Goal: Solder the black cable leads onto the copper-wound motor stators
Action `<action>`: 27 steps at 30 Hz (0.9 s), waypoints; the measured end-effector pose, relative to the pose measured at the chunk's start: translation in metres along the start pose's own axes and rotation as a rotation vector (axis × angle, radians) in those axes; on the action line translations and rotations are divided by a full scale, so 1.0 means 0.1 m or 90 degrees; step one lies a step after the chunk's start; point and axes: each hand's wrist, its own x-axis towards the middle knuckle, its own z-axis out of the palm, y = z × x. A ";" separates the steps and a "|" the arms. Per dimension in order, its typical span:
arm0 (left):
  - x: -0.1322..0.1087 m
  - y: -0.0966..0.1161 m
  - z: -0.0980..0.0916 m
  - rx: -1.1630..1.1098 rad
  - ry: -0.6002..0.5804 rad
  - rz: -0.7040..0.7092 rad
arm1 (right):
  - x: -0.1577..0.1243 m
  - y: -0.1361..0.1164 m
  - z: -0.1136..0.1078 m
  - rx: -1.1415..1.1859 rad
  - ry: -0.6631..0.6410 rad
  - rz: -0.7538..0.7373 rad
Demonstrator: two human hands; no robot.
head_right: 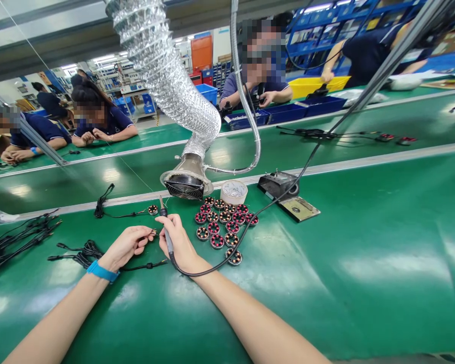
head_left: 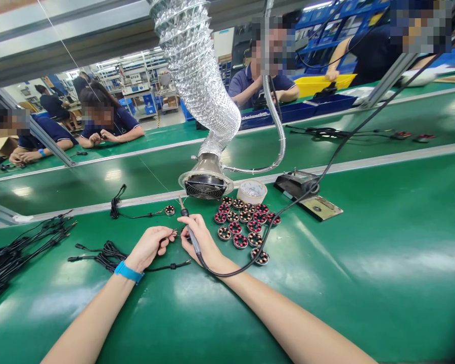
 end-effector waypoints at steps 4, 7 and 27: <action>0.03 -0.02 -0.02 0.004 0.012 -0.008 | 0.00 0.00 0.00 0.001 0.001 0.001; 0.04 -0.03 0.00 0.018 0.016 -0.020 | 0.00 0.01 0.00 0.004 0.005 0.000; -0.02 0.00 0.03 0.132 0.022 -0.005 | 0.00 -0.01 0.00 0.015 0.005 0.006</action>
